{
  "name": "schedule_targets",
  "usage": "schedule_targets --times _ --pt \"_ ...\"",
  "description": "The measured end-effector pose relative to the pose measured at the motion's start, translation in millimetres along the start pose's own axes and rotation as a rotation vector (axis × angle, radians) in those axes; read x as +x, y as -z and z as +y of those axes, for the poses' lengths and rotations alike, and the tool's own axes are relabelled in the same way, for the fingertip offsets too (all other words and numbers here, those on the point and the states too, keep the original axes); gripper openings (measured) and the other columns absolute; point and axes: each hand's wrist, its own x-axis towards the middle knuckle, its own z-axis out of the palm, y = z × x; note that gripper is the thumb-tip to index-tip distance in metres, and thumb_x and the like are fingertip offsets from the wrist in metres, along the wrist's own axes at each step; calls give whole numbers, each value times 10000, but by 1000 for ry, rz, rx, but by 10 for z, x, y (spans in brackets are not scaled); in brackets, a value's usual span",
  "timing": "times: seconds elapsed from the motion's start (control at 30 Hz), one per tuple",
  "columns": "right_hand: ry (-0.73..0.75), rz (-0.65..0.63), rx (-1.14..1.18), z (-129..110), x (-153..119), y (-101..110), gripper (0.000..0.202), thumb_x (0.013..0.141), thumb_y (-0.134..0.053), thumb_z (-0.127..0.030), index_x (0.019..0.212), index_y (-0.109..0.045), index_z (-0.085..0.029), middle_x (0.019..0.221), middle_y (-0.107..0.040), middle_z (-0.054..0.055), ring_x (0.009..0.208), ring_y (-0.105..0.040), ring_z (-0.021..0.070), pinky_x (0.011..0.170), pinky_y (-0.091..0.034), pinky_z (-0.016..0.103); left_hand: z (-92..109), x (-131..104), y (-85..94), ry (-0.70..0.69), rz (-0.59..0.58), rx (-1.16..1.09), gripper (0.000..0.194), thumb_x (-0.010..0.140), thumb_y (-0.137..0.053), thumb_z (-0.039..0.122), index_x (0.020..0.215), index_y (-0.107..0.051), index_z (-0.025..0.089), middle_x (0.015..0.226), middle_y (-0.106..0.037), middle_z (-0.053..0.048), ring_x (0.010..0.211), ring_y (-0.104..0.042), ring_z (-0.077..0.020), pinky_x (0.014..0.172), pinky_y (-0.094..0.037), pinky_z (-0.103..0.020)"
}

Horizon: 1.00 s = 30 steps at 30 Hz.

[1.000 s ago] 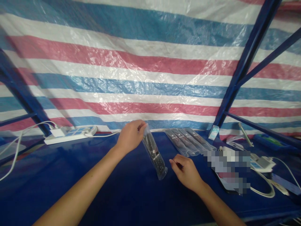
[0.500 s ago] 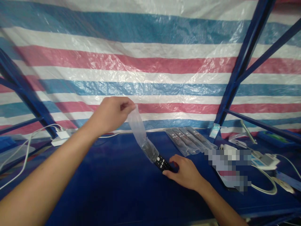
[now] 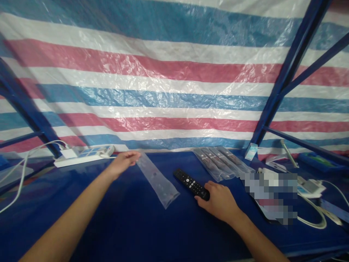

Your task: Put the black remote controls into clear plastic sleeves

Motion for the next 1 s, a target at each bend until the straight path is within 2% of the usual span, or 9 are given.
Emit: schedule_targets --times 0.07,0.17,0.23,0.33,0.43,0.57,0.83,0.93,1.0 --pt "-13 3 -17 1 -1 -18 294 825 -572 -480 806 -627 -192 878 -684 61 808 -660 216 654 -401 291 -159 -44 -244 -57 -61 156 383 720 -537 552 739 -638 183 762 -692 -54 791 -650 -244 763 -529 -380" --pt "-17 -5 -34 1 -5 -30 296 830 -572 -484 831 -621 -192 898 -684 63 820 -663 232 652 -407 304 -241 -184 -494 -116 10 274 308 771 -520 393 897 -661 150 957 -681 -116 963 -608 -295 935 -455 -459" --pt "-15 -11 -41 -1 -5 -32 294 836 -566 -482 845 -618 -193 904 -683 63 822 -664 235 656 -412 309 -202 -332 -596 -257 62 405 342 829 -481 338 1051 -636 131 1094 -638 -140 1066 -553 -309 991 -408 -483" --pt "-1 -21 -58 -25 0 -33 285 839 -564 -465 866 -620 -187 903 -682 73 831 -662 235 675 -421 310 -66 -612 -708 -525 51 586 371 920 -419 356 1173 -594 149 1152 -612 -126 1088 -537 -288 971 -434 -456" --pt "23 -33 -76 -89 21 -30 281 838 -557 -438 882 -629 -169 905 -681 92 847 -661 248 694 -434 322 35 -870 -785 -638 5 632 389 946 -412 416 1208 -578 182 1180 -603 -106 1120 -527 -270 954 -452 -426" --pt "94 -61 -56 -242 101 -28 317 836 -542 -451 895 -647 -157 902 -688 101 840 -664 262 702 -454 338 -12 -1016 -809 -629 -31 681 405 950 -404 440 1210 -577 183 1175 -610 -105 1111 -536 -270 913 -474 -423" --pt "216 -66 22 -675 336 -129 468 833 -514 -577 917 -664 -141 904 -700 115 833 -671 275 713 -481 356 -251 -876 -708 -553 -14 703 401 946 -389 429 1169 -600 170 1167 -621 -114 1079 -562 -274 915 -473 -433" --pt "200 -9 27 -623 377 -62 550 872 -419 -644 934 -654 -151 914 -692 112 841 -670 259 710 -484 340 -311 -821 -649 -555 27 692 431 942 -366 452 1158 -608 169 1151 -633 -120 1072 -570 -286 929 -466 -445" --pt "87 65 -35 -455 399 40 544 903 -387 -621 980 -640 -146 942 -682 130 867 -668 255 712 -483 328 -332 -796 -616 -555 61 685 459 938 -352 475 1170 -603 168 1166 -630 -128 1096 -564 -301 937 -461 -455"
